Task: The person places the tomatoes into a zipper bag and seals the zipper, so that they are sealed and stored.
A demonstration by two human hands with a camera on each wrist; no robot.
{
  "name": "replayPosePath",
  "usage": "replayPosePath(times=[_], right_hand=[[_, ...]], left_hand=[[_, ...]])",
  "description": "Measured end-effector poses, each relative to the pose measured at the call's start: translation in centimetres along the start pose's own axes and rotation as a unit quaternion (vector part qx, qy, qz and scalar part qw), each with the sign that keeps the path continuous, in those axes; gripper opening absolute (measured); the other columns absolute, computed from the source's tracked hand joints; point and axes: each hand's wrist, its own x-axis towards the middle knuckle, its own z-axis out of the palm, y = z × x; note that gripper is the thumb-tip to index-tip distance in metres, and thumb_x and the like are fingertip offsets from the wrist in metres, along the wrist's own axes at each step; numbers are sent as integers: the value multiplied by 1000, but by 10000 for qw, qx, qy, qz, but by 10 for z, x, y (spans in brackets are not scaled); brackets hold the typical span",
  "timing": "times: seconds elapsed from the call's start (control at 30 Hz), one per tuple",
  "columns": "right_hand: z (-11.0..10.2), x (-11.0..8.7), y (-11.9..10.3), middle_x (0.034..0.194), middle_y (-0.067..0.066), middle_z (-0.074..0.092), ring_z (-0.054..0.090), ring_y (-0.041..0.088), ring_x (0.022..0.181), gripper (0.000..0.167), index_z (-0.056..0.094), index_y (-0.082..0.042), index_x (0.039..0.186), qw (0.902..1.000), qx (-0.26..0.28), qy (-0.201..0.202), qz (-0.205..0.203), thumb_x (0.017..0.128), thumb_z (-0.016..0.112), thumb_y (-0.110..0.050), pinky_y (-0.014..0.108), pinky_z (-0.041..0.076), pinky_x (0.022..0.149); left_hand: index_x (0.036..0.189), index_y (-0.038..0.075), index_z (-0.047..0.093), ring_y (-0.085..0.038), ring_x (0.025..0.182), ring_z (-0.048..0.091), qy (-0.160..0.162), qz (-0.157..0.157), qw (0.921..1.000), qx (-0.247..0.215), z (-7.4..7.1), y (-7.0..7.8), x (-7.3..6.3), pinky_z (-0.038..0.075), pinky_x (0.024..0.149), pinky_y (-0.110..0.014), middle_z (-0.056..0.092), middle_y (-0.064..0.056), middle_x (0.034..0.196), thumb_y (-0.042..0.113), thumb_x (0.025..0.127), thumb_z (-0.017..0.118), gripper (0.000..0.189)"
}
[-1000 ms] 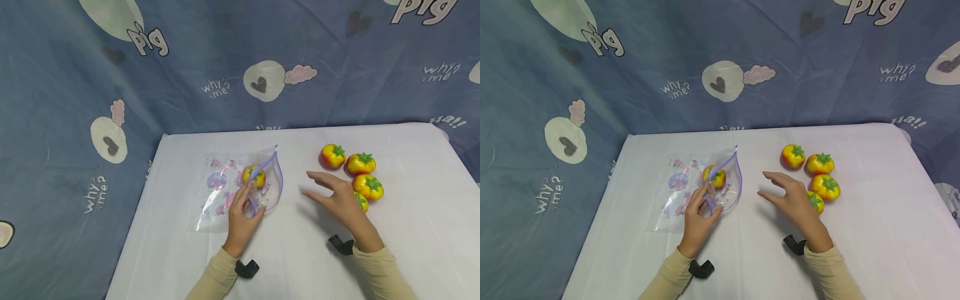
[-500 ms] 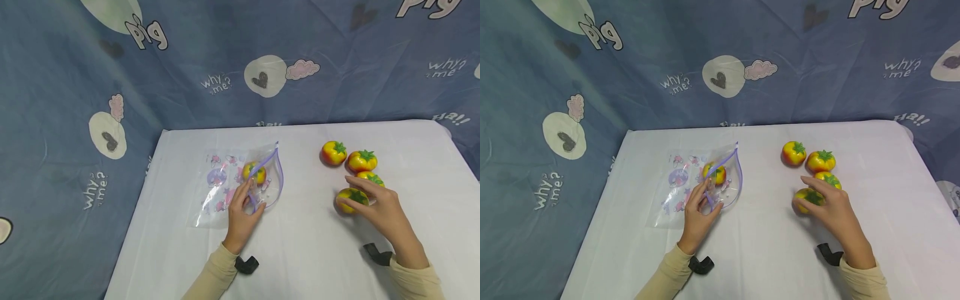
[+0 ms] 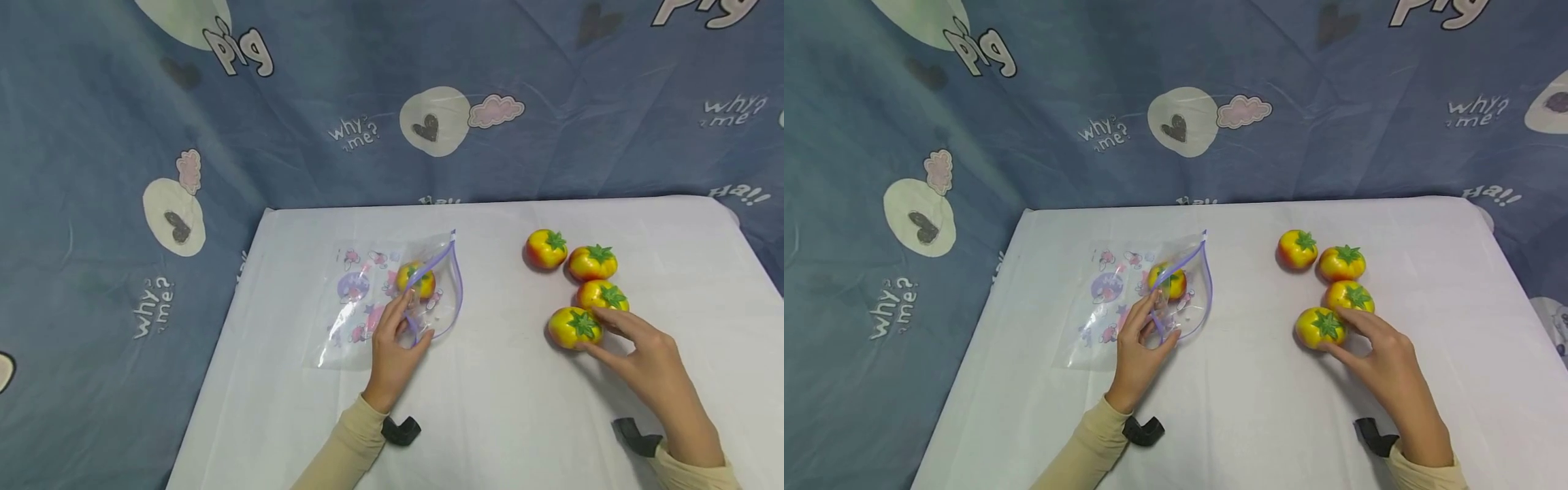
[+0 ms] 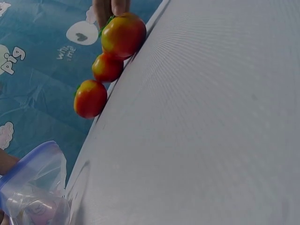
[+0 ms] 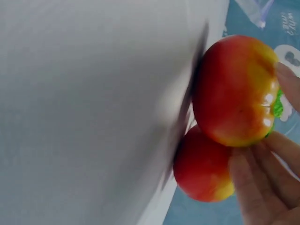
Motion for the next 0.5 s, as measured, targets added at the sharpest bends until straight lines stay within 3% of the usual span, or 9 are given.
replayPosePath(times=[0.07, 0.13, 0.2, 0.3, 0.5], right_hand=[[1, 0, 1, 117, 22, 75, 39, -32, 107, 69, 72, -4, 125, 10000, -42, -48, 37, 61, 97, -6, -11, 33, 91], [1, 0, 2, 118, 22, 73, 57, -19, 102, 69, 71, -2, 124, 9998, -83, -148, 119, 61, 98, -7, -12, 35, 87], [1, 1, 2, 121, 21, 72, 71, 4, 97, 68, 71, -2, 125, 9990, -160, -304, 276, 63, 98, -10, -10, 39, 83], [1, 1, 3, 124, 21, 69, 73, 40, 93, 68, 70, -2, 126, 9975, -192, -512, 450, 65, 98, -13, -4, 47, 78], [3, 0, 3, 130, 23, 68, 68, 43, 106, 66, 69, -5, 128, 9969, -35, -589, 526, 68, 95, -10, -6, 46, 79]], left_hand=[[151, 14, 53, -28, 138, 56, 4, -1, 10000, -14, 0, 0, 0, 55, 109, -39, 56, -8, 149, -1, 80, 85, 80], [151, 13, 52, -29, 137, 56, 3, 5, 10000, -34, 0, 1, 0, 55, 109, -39, 56, -9, 149, -1, 80, 85, 80], [151, 13, 52, -30, 137, 56, -4, 16, 10000, -68, 0, 0, 0, 55, 109, -39, 56, -10, 148, -2, 80, 85, 80], [151, 13, 52, -30, 137, 56, -20, 28, 9999, -103, -1, 0, -1, 55, 108, -37, 56, -11, 148, -2, 80, 85, 80], [152, 14, 52, -29, 137, 56, -31, 74, 9999, -131, 0, -3, 0, 55, 108, -36, 56, -10, 148, -2, 80, 85, 80]])
